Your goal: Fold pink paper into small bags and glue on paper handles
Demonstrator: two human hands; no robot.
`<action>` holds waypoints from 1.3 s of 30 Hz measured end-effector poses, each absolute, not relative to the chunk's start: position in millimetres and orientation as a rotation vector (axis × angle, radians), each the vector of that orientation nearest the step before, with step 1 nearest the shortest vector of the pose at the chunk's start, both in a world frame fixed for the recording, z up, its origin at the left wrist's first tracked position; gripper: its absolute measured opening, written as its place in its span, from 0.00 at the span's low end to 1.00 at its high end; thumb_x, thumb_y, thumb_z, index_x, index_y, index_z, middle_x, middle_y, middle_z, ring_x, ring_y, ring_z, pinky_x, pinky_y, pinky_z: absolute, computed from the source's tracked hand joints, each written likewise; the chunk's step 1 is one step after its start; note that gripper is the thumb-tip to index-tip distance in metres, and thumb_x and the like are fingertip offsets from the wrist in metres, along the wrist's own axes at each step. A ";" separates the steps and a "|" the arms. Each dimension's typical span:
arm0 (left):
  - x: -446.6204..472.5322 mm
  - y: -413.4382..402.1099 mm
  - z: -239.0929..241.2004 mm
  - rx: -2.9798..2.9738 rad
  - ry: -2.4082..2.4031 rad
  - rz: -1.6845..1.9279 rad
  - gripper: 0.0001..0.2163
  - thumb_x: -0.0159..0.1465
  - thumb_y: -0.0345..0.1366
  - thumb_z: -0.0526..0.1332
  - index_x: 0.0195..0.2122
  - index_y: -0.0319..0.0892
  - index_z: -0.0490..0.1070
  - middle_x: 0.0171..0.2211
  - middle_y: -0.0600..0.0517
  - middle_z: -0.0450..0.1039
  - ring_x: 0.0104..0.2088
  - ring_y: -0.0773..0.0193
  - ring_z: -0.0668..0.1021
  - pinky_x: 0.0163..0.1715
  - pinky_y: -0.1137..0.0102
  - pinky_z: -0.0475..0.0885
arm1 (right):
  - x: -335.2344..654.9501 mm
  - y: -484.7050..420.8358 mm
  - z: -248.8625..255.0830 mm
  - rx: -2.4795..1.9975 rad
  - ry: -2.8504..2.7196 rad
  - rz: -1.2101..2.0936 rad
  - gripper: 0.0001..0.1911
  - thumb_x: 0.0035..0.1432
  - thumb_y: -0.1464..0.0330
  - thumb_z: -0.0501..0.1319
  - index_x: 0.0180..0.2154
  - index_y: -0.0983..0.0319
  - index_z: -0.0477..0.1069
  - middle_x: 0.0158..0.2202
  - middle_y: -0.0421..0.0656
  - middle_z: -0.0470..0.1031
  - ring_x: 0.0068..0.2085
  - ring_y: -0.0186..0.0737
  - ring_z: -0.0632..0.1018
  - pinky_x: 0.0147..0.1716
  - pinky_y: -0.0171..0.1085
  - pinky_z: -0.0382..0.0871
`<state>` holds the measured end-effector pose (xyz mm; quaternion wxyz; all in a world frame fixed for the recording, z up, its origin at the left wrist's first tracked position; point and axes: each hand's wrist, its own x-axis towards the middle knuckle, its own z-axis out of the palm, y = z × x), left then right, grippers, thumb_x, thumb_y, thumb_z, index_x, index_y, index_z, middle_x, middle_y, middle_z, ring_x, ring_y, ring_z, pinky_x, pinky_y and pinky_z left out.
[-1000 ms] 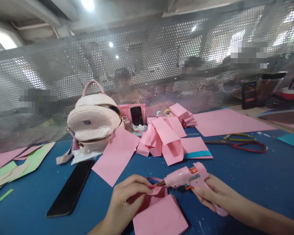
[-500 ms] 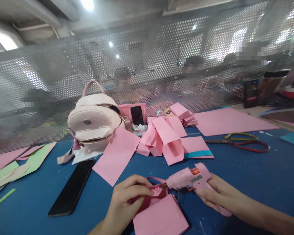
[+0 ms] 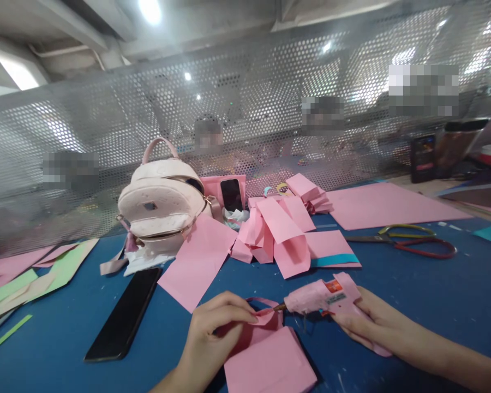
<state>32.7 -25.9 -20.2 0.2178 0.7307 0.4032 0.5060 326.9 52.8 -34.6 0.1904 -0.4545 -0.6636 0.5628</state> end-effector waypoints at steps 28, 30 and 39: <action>32.0 -23.5 -19.3 1.944 1.230 1.471 0.14 0.58 0.18 0.59 0.33 0.43 0.80 0.32 0.51 0.80 0.34 0.64 0.81 0.36 0.74 0.75 | 326.7 71.0 -37.5 -0.917 -2.003 1.589 0.31 0.59 0.41 0.53 0.33 0.64 0.70 0.18 0.36 0.61 0.20 0.32 0.60 0.23 0.33 0.53; 32.5 -23.5 -18.5 1.950 1.231 1.465 0.13 0.58 0.19 0.59 0.33 0.42 0.80 0.32 0.50 0.80 0.34 0.64 0.81 0.36 0.73 0.75 | 325.6 67.8 -34.6 -0.906 -2.017 1.579 0.32 0.58 0.41 0.52 0.33 0.65 0.71 0.17 0.36 0.62 0.20 0.31 0.60 0.23 0.33 0.52; 33.1 -25.5 -20.2 1.831 1.334 1.450 0.07 0.58 0.22 0.61 0.32 0.41 0.75 0.31 0.52 0.78 0.33 0.65 0.81 0.34 0.76 0.74 | 323.7 65.4 -34.3 -0.871 -1.996 1.569 0.28 0.61 0.44 0.53 0.34 0.64 0.70 0.18 0.35 0.62 0.20 0.31 0.61 0.24 0.33 0.54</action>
